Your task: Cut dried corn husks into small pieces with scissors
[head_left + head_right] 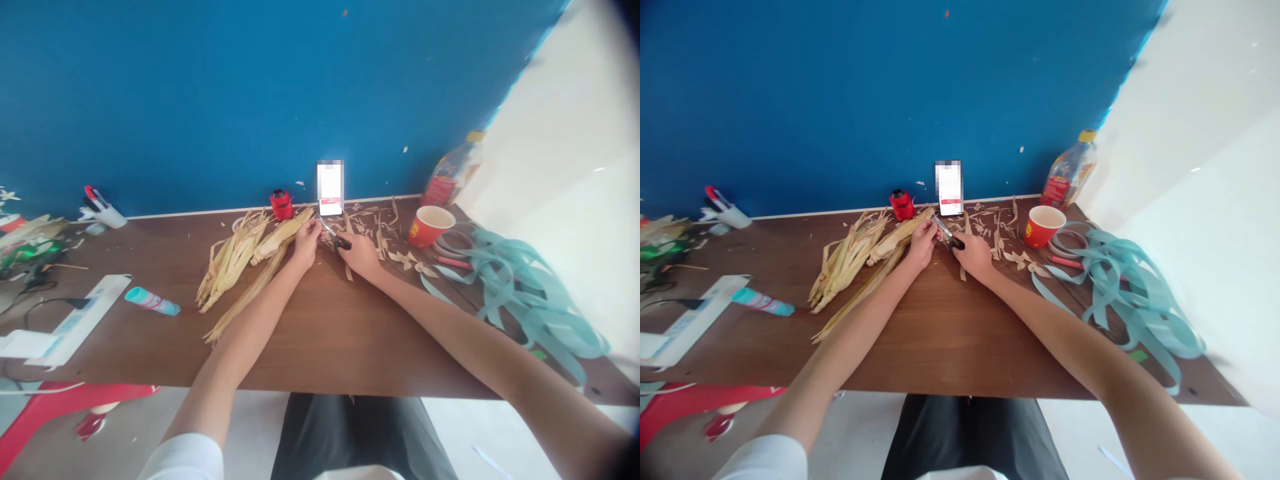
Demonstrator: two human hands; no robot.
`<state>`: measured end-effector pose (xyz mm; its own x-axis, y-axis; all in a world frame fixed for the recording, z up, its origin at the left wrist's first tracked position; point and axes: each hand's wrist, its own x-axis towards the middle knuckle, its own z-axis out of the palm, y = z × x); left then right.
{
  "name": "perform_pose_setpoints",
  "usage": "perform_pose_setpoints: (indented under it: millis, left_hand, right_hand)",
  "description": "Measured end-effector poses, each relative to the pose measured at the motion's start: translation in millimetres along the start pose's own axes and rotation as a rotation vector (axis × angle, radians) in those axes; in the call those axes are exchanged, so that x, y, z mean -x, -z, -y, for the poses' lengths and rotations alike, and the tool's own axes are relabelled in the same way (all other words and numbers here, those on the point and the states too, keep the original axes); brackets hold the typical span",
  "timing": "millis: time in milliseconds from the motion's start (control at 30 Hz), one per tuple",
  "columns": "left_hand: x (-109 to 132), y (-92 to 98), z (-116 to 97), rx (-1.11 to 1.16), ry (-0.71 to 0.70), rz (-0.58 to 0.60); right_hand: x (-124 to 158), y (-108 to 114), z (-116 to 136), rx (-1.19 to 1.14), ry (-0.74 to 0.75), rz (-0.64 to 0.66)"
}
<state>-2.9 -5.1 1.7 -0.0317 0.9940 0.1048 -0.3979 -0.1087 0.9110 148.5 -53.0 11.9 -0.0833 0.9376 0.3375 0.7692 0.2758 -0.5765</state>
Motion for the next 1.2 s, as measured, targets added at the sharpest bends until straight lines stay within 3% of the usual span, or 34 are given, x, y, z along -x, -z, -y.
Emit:
perform_pose_setpoints:
  millis: [667,933,1067,1200]
  left_hand:
    - [3,-1.4,3,-0.188,-0.129,-0.059]
    - [2,-3.3,3,-0.102,-0.063,-0.069]
    - [6,-3.8,0,-0.176,-0.094,-0.004]
    - [9,-4.8,-1,-0.27,-0.132,0.1]
  right_hand:
    - [4,5,5,0.112,-0.088,-0.014]
    - [1,2,0,-0.103,-0.064,-0.189]
    - [-2,1,-5,-0.259,-0.02,-0.235]
    - [-6,-3,-10,-0.477,-0.007,-0.202]
